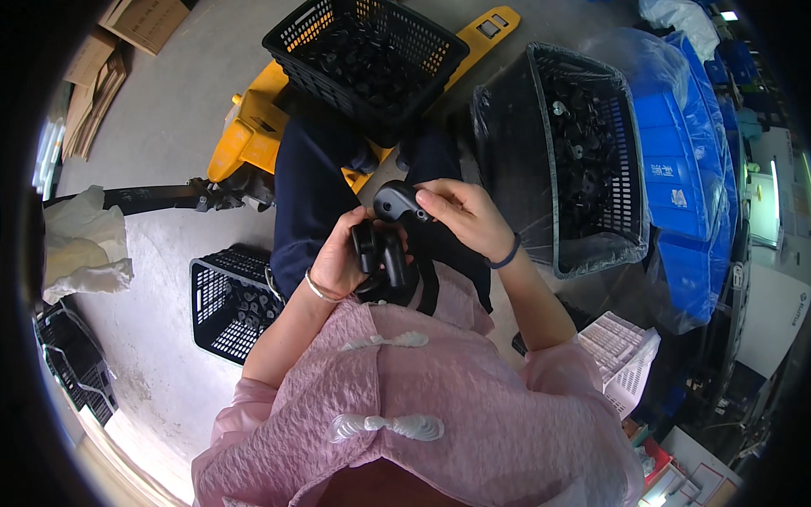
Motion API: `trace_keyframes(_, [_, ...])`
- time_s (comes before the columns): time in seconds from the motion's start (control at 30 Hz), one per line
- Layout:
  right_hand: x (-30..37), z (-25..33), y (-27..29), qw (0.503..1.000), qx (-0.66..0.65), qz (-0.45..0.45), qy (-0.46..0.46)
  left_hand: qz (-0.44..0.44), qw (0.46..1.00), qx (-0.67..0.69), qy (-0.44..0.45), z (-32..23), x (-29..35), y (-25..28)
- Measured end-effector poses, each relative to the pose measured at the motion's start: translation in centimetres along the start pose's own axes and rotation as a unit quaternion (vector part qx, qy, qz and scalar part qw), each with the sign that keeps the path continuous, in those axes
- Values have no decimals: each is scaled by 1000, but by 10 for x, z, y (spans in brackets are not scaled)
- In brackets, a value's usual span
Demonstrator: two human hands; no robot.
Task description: The recorder is assembling small black plastic components by hand in a warehouse setting.
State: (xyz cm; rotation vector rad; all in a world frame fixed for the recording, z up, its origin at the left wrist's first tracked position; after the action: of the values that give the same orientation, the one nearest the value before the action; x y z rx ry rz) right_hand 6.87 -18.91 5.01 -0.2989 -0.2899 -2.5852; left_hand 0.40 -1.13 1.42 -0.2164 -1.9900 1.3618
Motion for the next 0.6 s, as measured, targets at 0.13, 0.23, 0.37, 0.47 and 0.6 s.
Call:
trace_keyframes(0.13, [0, 2, 3, 998, -40, 56, -10, -2, 1000, -9, -2, 0, -1, 3])
trace_keyframes(0.23, [4, -4, 12, 999, -5, -32, -13, 55, 998, -44, 2, 1, -4, 7])
trace_keyframes(0.37, [3, -8, 20, 981, -185, -63, -15, 73, 996, -57, -5, 1, -3, 4])
trace_keyframes(0.47, [7, -24, 21, 942, -336, 0, 2, 72, 996, -58, 0, 1, -2, 5])
trace_keyframes(0.6, [9, -27, 18, 897, -432, 73, 59, 66, 996, -63, -8, 1, -2, 3])
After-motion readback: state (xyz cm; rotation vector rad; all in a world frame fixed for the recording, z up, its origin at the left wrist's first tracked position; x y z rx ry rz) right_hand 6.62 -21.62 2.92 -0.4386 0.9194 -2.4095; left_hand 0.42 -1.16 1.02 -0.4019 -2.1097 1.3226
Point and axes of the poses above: each hand's wrist, its own x-axis away from the middle knuckle, its own y-axis out of the back of the hand, z = x × y, the point moved 1 cm from there along -x, towards the middle knuckle, and after that the axes turned 2 degrees about x, right-handed, at the moved point
